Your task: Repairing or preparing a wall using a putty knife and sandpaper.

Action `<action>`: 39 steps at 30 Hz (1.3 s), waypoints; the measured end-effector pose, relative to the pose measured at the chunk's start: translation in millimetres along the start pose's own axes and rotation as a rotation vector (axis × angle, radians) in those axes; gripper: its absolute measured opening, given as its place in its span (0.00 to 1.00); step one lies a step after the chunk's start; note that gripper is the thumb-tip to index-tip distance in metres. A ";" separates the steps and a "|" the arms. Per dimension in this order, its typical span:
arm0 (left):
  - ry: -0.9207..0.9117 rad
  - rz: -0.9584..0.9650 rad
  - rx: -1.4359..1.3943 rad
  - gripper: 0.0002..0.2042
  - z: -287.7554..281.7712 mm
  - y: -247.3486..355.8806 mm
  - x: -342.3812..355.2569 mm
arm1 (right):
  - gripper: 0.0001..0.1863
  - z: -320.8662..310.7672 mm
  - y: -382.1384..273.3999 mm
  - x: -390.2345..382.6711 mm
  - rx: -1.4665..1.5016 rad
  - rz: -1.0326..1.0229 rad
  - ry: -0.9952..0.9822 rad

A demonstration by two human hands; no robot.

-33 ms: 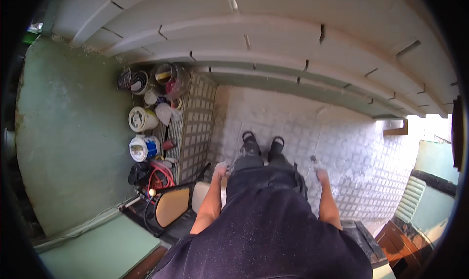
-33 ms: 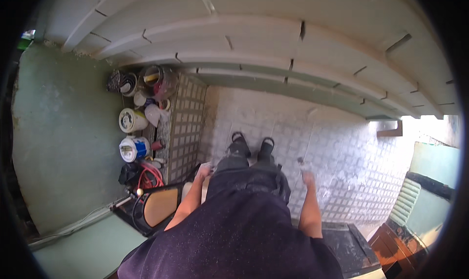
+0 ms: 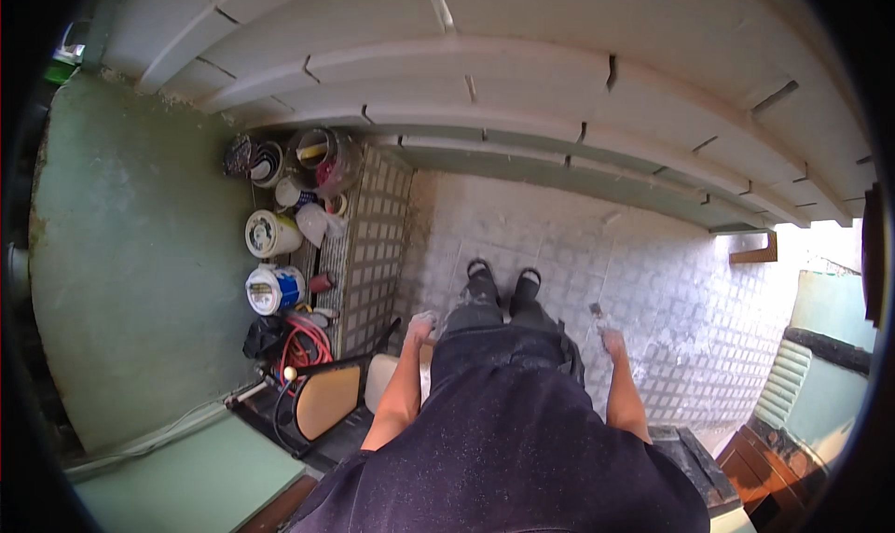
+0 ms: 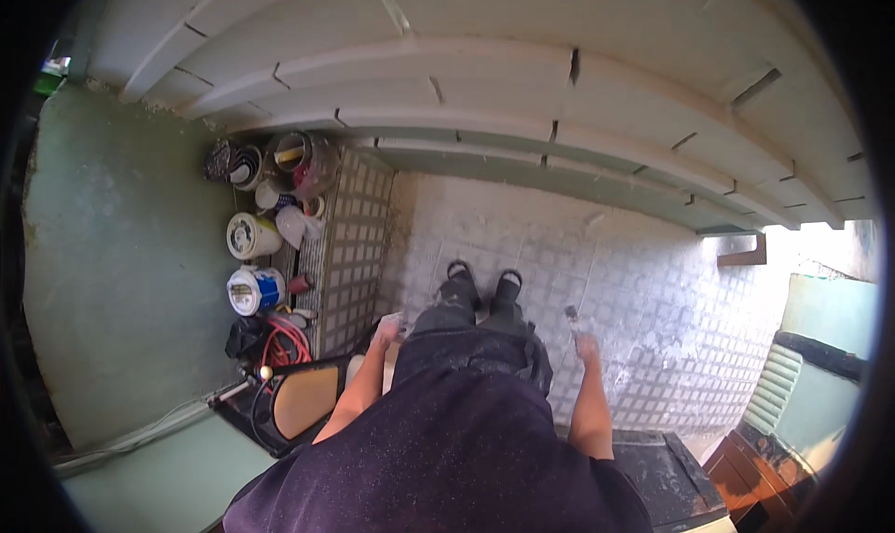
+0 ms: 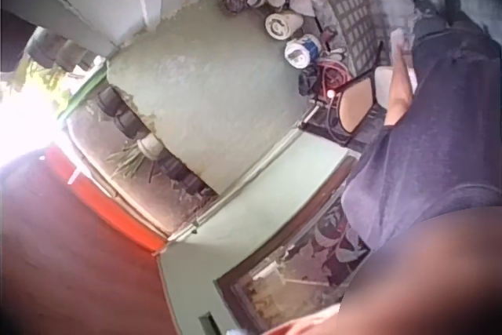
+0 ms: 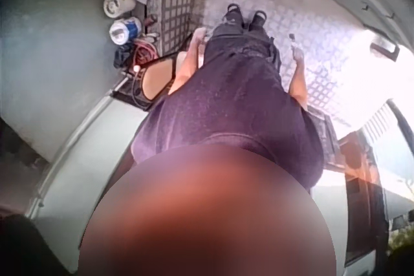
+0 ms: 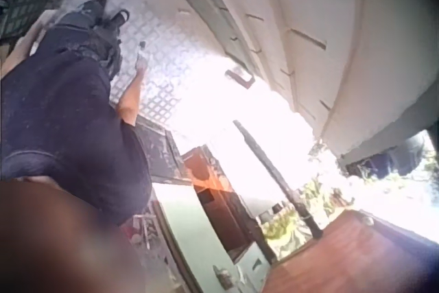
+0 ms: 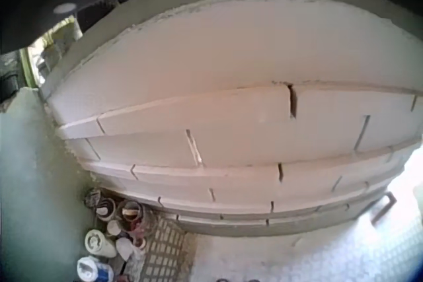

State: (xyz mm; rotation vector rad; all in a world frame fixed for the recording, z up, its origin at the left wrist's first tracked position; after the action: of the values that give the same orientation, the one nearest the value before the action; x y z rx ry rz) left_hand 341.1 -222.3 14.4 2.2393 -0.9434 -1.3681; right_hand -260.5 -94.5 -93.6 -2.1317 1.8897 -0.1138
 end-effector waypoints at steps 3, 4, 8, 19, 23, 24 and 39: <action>0.005 0.077 0.135 0.17 0.3 6.8 27.2 | 0.13 -15.9 -9.7 8.5 0.084 0.198 -0.085; -0.030 -0.032 0.270 0.17 16.3 23.9 23.6 | 0.14 -16.6 -1.9 -8.8 0.063 0.322 -0.144; -0.084 0.082 0.485 0.18 8.5 25.6 57.4 | 0.14 -49.8 -39.8 8.6 -0.042 0.236 -0.124; -0.236 0.301 0.530 0.22 63.3 76.9 52.6 | 0.14 -80.6 -89.1 -21.1 0.087 0.420 -0.315; -0.318 0.359 0.795 0.21 95.3 60.0 57.4 | 0.13 -78.9 -85.4 -90.7 0.683 1.142 -0.067; -0.347 0.301 0.802 0.21 90.7 86.9 34.1 | 0.13 -76.2 -97.6 -108.3 0.685 1.194 -0.065; -0.621 0.891 1.095 0.18 215.2 189.0 51.6 | 0.14 146.9 -124.8 -302.7 0.228 1.088 -0.254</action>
State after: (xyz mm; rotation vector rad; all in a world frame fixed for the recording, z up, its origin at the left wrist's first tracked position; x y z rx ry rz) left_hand 100.2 -384.2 -7.2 1.3515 -2.9757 -1.1708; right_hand -145.8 238.7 -160.9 -0.7276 2.4185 0.1574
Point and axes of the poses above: each hand's wrist, its own x-axis towards the middle knuckle, its own z-axis out of the palm, y = z × x, the point moved 7 cm from there along x, towards the middle knuckle, and after that the axes turned 11 degrees about y, right-handed, at the moved point
